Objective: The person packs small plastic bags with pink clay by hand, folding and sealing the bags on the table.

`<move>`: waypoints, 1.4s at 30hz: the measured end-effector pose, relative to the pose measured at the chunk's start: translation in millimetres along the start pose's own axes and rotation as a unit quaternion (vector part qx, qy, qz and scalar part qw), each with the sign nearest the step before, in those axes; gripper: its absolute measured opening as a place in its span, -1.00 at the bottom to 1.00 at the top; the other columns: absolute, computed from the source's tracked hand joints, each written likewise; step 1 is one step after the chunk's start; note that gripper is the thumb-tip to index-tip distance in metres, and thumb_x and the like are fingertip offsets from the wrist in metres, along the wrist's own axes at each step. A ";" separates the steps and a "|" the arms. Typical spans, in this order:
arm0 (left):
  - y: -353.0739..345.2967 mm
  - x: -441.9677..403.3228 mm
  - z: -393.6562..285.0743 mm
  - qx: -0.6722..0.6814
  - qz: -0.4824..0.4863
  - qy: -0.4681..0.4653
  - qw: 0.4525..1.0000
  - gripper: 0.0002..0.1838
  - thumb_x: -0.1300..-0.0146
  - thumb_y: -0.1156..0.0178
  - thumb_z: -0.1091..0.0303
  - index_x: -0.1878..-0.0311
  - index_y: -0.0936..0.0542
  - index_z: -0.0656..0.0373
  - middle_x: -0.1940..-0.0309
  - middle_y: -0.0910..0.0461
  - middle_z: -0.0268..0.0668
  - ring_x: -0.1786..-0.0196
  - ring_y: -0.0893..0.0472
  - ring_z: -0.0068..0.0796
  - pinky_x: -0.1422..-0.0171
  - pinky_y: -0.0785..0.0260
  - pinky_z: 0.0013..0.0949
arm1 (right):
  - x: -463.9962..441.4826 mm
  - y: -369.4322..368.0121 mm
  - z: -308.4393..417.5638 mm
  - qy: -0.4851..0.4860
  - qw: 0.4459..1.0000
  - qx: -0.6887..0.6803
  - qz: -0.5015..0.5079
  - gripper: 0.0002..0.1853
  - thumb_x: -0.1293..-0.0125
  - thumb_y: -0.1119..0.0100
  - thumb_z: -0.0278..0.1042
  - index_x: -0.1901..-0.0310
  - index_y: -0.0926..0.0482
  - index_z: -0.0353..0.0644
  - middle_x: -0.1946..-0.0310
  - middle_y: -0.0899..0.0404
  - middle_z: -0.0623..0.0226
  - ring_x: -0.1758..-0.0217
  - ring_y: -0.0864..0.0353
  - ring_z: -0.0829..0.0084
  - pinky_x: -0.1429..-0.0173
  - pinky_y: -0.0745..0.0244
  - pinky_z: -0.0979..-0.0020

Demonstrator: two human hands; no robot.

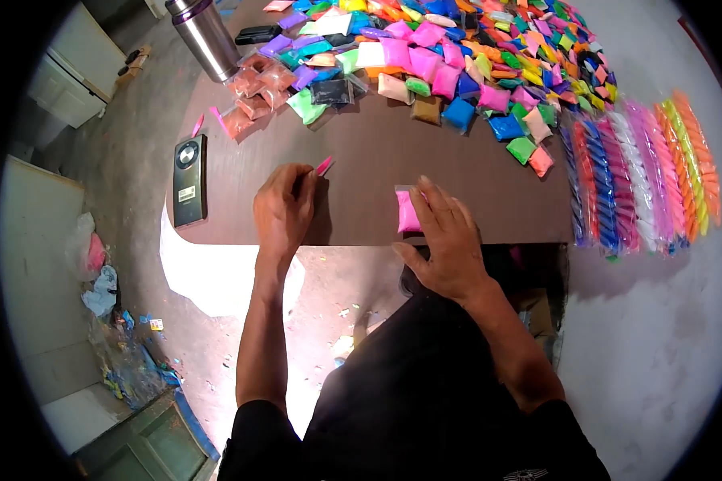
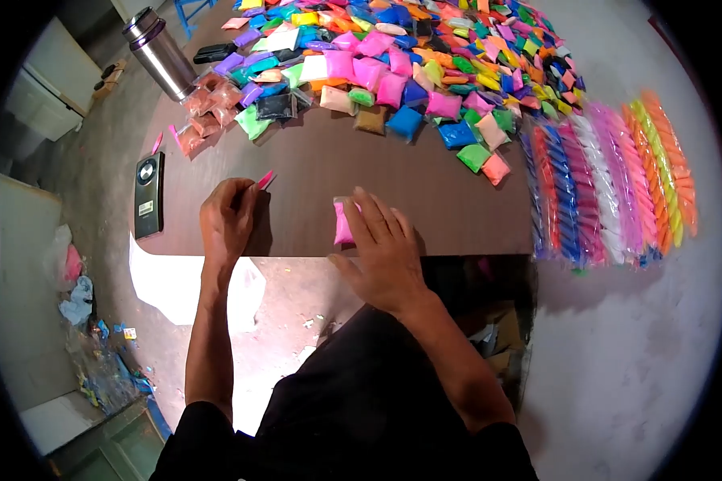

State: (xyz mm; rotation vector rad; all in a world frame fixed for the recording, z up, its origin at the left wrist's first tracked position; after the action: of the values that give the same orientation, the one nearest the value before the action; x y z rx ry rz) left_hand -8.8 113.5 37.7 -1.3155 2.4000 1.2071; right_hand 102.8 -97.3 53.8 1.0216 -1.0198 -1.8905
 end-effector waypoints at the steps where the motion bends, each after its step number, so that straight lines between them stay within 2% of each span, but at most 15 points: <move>1: -0.1 0.3 2.4 0.004 0.000 0.013 1.000 -0.92 -0.32 -0.32 0.49 0.21 -0.64 0.31 0.37 -0.66 -0.11 0.39 -0.63 -0.26 0.23 -0.49 -0.34 | 1.0 -0.1 1.1 0.012 1.000 0.014 0.009 -0.24 -0.25 -0.38 -0.09 -0.40 -0.38 -0.27 -0.42 -0.39 0.05 -0.49 -0.34 0.11 -0.52 -0.16 0.00; 5: 0.7 -0.4 1.7 0.027 -0.008 0.021 0.999 -0.94 -0.31 -0.30 0.49 0.24 -0.62 0.25 0.38 -0.62 -0.15 0.41 -0.60 -0.14 0.29 -0.43 -0.25 | 10.9 -16.1 -1.6 0.048 0.996 0.036 0.066 -0.22 -0.27 -0.37 -0.08 -0.43 -0.34 -0.30 -0.46 -0.32 0.00 -0.53 -0.28 0.02 -0.54 -0.14 -0.03; 9: -1.2 -1.6 1.7 0.035 0.001 0.022 0.999 -0.95 -0.31 -0.30 0.50 0.25 -0.61 0.25 0.37 -0.62 -0.15 0.40 -0.61 -0.17 0.28 -0.44 -0.28 | 6.5 -17.0 -2.0 0.032 0.997 0.030 0.064 -0.24 -0.26 -0.38 -0.09 -0.41 -0.37 -0.31 -0.45 -0.33 0.00 -0.52 -0.30 0.01 -0.54 -0.15 -0.03; 12: -1.2 -0.5 4.7 0.067 -0.005 0.043 0.997 -0.94 -0.30 -0.31 0.51 0.24 -0.62 0.26 0.37 -0.63 -0.15 0.40 -0.62 -0.20 0.27 -0.46 -0.30 | 3.2 -15.7 -0.1 0.031 0.998 0.028 0.051 -0.25 -0.28 -0.37 -0.08 -0.41 -0.37 -0.30 -0.44 -0.35 0.00 -0.50 -0.32 0.01 -0.53 -0.16 -0.04; 14: 0.3 -0.9 6.9 0.034 -0.001 0.053 0.998 -0.90 -0.34 -0.33 0.47 0.19 -0.65 0.32 0.39 -0.65 -0.15 0.39 -0.59 -0.42 0.24 -0.45 -0.41 | 6.1 -16.0 2.1 0.018 0.998 0.030 0.050 -0.27 -0.27 -0.36 -0.06 -0.38 -0.41 -0.30 -0.43 -0.38 0.04 -0.51 -0.33 0.09 -0.53 -0.16 0.02; 18: -4.3 -4.2 7.8 0.041 0.012 0.052 0.998 -0.90 -0.34 -0.33 0.47 0.19 -0.65 0.32 0.39 -0.65 -0.15 0.40 -0.60 -0.42 0.25 -0.46 -0.41 | 4.2 -15.9 -3.6 0.028 0.998 0.036 0.034 -0.29 -0.27 -0.37 -0.09 -0.37 -0.43 -0.28 -0.42 -0.40 0.06 -0.50 -0.35 0.10 -0.52 -0.16 0.03; 20: -2.2 -5.0 5.2 0.038 0.001 0.042 0.998 -0.93 -0.30 -0.33 0.49 0.23 -0.63 0.25 0.36 -0.64 -0.15 0.41 -0.63 -0.21 0.29 -0.46 -0.30 | 1.9 -14.6 -2.5 0.024 0.999 0.029 0.025 -0.33 -0.26 -0.39 -0.12 -0.35 -0.47 -0.24 -0.40 -0.43 0.09 -0.47 -0.39 0.12 -0.53 -0.17 0.04; 23: -1.5 -6.5 2.5 0.021 0.016 0.024 0.999 -0.90 -0.33 -0.33 0.48 0.19 -0.65 0.32 0.39 -0.65 -0.14 0.41 -0.61 -0.37 0.26 -0.46 -0.38 | 6.5 -16.3 -9.6 0.017 1.000 0.010 -0.008 -0.37 -0.24 -0.41 -0.14 -0.31 -0.51 -0.20 -0.38 -0.47 0.12 -0.45 -0.42 0.15 -0.51 -0.18 0.04; 27: -1.7 -4.9 2.8 0.017 0.007 0.024 1.000 -0.89 -0.34 -0.33 0.47 0.19 -0.65 0.32 0.39 -0.65 -0.13 0.42 -0.61 -0.36 0.26 -0.46 -0.36 | 7.6 -13.0 -11.9 0.007 0.999 -0.010 -0.030 -0.39 -0.23 -0.43 -0.18 -0.29 -0.53 -0.18 -0.37 -0.48 0.14 -0.43 -0.45 0.16 -0.49 -0.22 0.05; 29: 0.5 -5.1 -2.1 0.012 -0.007 0.004 1.000 -0.93 -0.30 -0.33 0.48 0.23 -0.63 0.24 0.36 -0.65 -0.14 0.41 -0.63 -0.15 0.31 -0.46 -0.27 | 8.8 -5.3 -12.8 0.007 0.997 -0.025 -0.073 -0.46 -0.22 -0.42 -0.25 -0.24 -0.57 -0.19 -0.32 -0.52 0.15 -0.38 -0.49 0.15 -0.45 -0.27 0.08; 32: 2.5 -2.6 -9.3 -0.044 -0.025 -0.030 0.998 -0.91 -0.32 -0.33 0.46 0.21 -0.65 0.27 0.38 -0.66 -0.10 0.40 -0.65 -0.18 0.26 -0.49 -0.31 | 10.8 -0.1 -13.1 0.011 0.995 -0.043 -0.090 -0.53 -0.21 -0.42 -0.31 -0.16 -0.60 -0.20 -0.23 -0.57 0.17 -0.31 -0.53 0.16 -0.41 -0.32 0.12; 36: 6.7 6.0 -11.7 -0.164 -0.069 -0.032 0.983 -0.92 -0.29 -0.34 0.40 0.26 -0.62 0.14 0.32 -0.63 -0.20 0.34 -0.65 -0.06 0.31 -0.49 -0.16 | 17.9 8.6 -11.5 0.008 0.990 -0.046 -0.133 -0.59 -0.21 -0.42 -0.32 -0.09 -0.62 -0.18 -0.14 -0.60 0.20 -0.25 -0.56 0.17 -0.38 -0.35 0.13; 38: 8.2 8.8 -21.9 -0.225 -0.095 -0.094 0.965 -0.89 -0.24 -0.35 0.39 0.18 -0.66 0.08 0.21 -0.66 -0.27 0.12 -0.62 -0.17 0.03 -0.47 -0.17 | 24.9 7.6 -13.8 0.007 0.987 -0.065 -0.145 -0.60 -0.21 -0.42 -0.31 -0.09 -0.63 -0.17 -0.12 -0.61 0.23 -0.22 -0.57 0.18 -0.36 -0.36 0.14; 40: 15.6 9.3 -49.5 -0.264 -0.143 -0.150 0.942 -0.82 -0.22 -0.37 0.37 0.11 -0.66 0.07 0.15 -0.66 -0.26 0.09 -0.60 -0.14 -0.07 -0.43 -0.14 | 33.5 12.9 -12.0 -0.005 0.984 -0.068 -0.167 -0.62 -0.22 -0.42 -0.31 -0.06 -0.64 -0.15 -0.12 -0.62 0.24 -0.20 -0.59 0.19 -0.33 -0.38 0.16; 42: 8.0 15.6 -56.2 -0.217 -0.089 -0.154 0.960 -0.77 -0.21 -0.38 0.35 0.06 -0.65 0.07 0.12 -0.66 -0.25 0.08 -0.61 -0.15 -0.09 -0.42 -0.16 | 41.7 19.7 -10.9 -0.018 0.978 -0.078 -0.195 -0.66 -0.23 -0.42 -0.31 -0.03 -0.66 -0.15 -0.11 -0.63 0.25 -0.17 -0.60 0.18 -0.29 -0.40 0.17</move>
State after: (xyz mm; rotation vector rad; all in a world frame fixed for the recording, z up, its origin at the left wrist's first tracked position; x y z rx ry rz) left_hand -11.1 65.9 72.4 -1.2930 1.8240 1.7970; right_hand 100.1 -144.6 55.0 1.1603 -0.7119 -2.2714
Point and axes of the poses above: each hand's wrist, its own x-axis away from the middle knuckle, its own y-axis out of the back of the hand, z = x × y, the point moved 10 cm from there along -x, towards the middle knuckle
